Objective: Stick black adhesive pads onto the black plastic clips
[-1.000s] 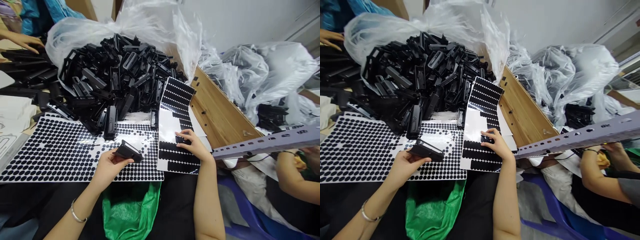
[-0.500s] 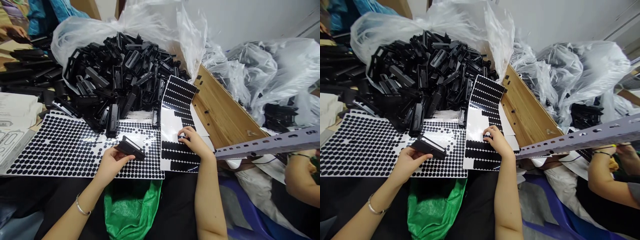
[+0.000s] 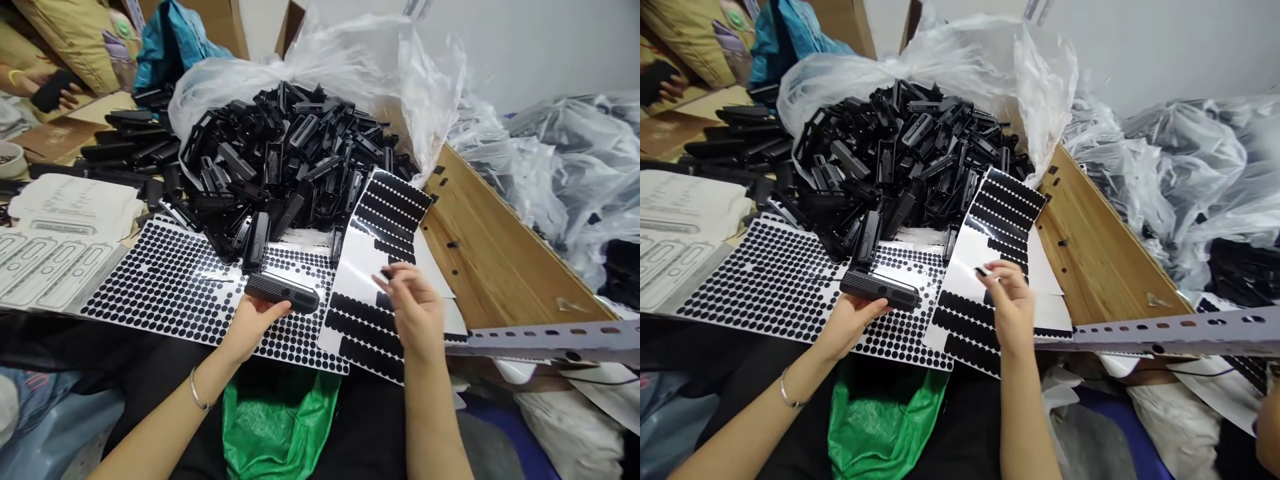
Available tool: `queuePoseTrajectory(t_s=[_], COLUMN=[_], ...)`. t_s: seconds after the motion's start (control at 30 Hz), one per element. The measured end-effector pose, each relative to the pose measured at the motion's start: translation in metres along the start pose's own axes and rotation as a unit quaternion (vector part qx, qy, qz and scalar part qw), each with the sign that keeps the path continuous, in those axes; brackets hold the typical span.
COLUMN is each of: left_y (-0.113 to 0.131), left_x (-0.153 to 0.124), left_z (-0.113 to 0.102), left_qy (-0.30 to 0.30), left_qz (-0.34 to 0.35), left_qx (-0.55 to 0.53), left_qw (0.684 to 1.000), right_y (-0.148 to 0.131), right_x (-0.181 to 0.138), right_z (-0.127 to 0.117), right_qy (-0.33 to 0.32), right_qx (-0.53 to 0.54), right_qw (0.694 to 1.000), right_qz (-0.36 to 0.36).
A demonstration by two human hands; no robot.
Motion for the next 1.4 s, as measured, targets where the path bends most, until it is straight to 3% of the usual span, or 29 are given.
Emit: queuePoseTrajectory(t_s=[0.13,0.3,0.7,1.4], left_y=[0.0,0.0,0.003,0.001], left_x=[-0.002,0.001,0.006,0.007], left_z=[0.001,-0.002,-0.007,-0.007], left_qy=[-0.003,0.013,-0.007,-0.022], left_qz=[-0.004,0.007,0.005,0.02], left_qx=[0.002,0.03,0.004,0.034], left_qw=[1.0,0.999,1.0,0.999], right_y=[0.011,0.018,0.03,0.028], right_x=[-0.025,-0.045,-0.049,-0.047], right_z=[0.053,0.083,0.083,0.083], right_qy=[-0.146,-0.2,-0.149,-0.162], right_qx=[0.035,0.062,0.093,0.062], right_qw=[0.98,0.953,0.947,0.957], right_qz=[0.134,0.218,0.269,0.232])
Point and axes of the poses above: each hand's wrist, its own x-axis towards the middle knuckle, its own z-axis out of the palm, y = z × x, the point moved 5 cm from there along x, towards the middle knuckle, and after that the axes turned 9 degrees about x, right-handed, at the moved point
